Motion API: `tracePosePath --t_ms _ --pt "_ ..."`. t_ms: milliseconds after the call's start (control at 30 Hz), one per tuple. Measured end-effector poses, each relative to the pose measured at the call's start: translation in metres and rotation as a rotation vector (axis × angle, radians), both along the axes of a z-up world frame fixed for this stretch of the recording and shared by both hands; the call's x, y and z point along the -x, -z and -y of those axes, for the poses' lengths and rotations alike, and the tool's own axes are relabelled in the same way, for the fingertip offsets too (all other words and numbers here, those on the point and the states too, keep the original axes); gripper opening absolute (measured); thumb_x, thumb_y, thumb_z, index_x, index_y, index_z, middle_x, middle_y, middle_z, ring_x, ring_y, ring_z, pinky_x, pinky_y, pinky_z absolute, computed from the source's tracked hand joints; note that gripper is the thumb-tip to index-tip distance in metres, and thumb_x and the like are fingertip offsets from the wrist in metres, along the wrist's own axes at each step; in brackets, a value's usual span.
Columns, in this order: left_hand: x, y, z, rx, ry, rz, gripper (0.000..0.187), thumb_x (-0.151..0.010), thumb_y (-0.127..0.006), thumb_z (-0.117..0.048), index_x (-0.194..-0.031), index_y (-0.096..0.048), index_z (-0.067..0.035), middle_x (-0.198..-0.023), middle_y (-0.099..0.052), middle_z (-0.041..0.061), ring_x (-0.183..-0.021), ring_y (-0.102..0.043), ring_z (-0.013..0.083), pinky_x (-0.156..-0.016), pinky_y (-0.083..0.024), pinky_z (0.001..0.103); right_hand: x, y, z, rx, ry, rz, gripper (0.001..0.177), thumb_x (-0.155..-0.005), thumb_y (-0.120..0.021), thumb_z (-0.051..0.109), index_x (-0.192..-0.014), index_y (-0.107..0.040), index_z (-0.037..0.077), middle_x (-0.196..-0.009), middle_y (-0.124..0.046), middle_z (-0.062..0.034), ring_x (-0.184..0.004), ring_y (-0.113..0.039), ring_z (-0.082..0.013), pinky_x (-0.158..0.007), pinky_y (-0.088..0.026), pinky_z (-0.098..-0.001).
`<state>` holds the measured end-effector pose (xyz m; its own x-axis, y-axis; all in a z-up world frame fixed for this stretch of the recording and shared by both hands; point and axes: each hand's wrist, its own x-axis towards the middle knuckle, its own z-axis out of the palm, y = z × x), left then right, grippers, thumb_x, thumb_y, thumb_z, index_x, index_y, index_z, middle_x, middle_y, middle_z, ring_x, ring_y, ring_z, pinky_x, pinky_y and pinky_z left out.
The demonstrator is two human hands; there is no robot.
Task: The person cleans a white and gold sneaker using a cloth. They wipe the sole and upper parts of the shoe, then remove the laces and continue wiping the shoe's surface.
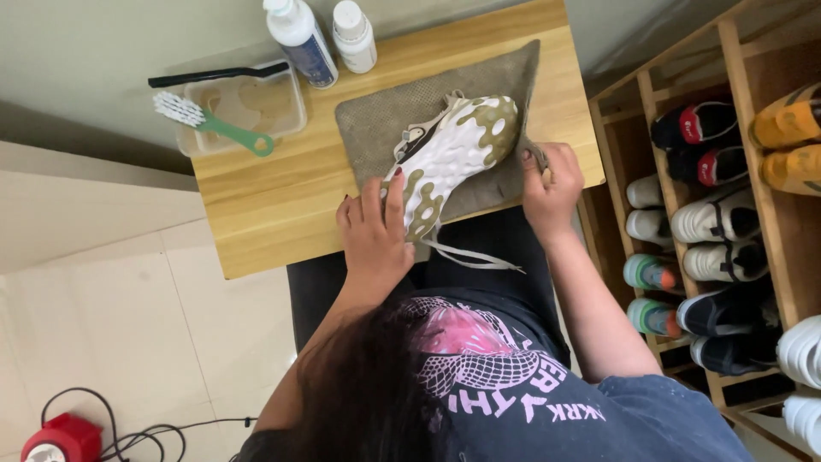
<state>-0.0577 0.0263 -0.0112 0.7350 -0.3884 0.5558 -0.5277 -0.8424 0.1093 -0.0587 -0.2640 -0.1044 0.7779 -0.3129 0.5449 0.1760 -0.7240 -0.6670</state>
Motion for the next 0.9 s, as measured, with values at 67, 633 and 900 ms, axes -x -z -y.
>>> tracePosePath --t_ms 67,633,900 --pt "0.001 0.001 0.000 -0.006 0.005 -0.014 0.094 -0.049 -0.046 -0.004 -0.143 -0.049 -0.003 -0.119 -0.054 0.017 -0.084 -0.050 0.0293 -0.092 -0.042 0.046 -0.003 -0.008 -0.010 -0.059 -0.014 0.013 0.005 -0.103 -0.074 0.010 -0.105 -0.078 0.010 -0.091 -0.064 -0.0020 -0.085 -0.067 -0.0245 -0.080 -0.052 -0.0339" --pt "-0.002 0.014 -0.004 -0.022 0.030 -0.100 0.102 -0.046 -0.056 -0.002 -0.148 -0.045 -0.002 -0.124 -0.051 0.021 -0.091 -0.054 0.0336 -0.096 -0.040 0.056 -0.018 -0.023 -0.014 0.458 -0.182 0.144 0.012 -0.094 -0.068 -0.003 -0.100 -0.075 0.004 -0.090 -0.058 -0.0065 -0.079 -0.061 -0.0262 -0.073 -0.051 -0.0357" --pt "-0.007 0.016 -0.013 0.066 -0.022 -0.299 0.113 -0.044 -0.068 -0.005 -0.153 -0.037 -0.004 -0.131 -0.048 0.020 -0.097 -0.056 0.0343 -0.100 -0.039 0.058 -0.017 0.021 0.019 -1.130 0.126 -0.172 0.017 -0.094 -0.062 0.002 -0.103 -0.071 0.013 -0.090 -0.071 -0.0007 -0.086 -0.071 -0.0115 -0.083 -0.060 -0.0273"
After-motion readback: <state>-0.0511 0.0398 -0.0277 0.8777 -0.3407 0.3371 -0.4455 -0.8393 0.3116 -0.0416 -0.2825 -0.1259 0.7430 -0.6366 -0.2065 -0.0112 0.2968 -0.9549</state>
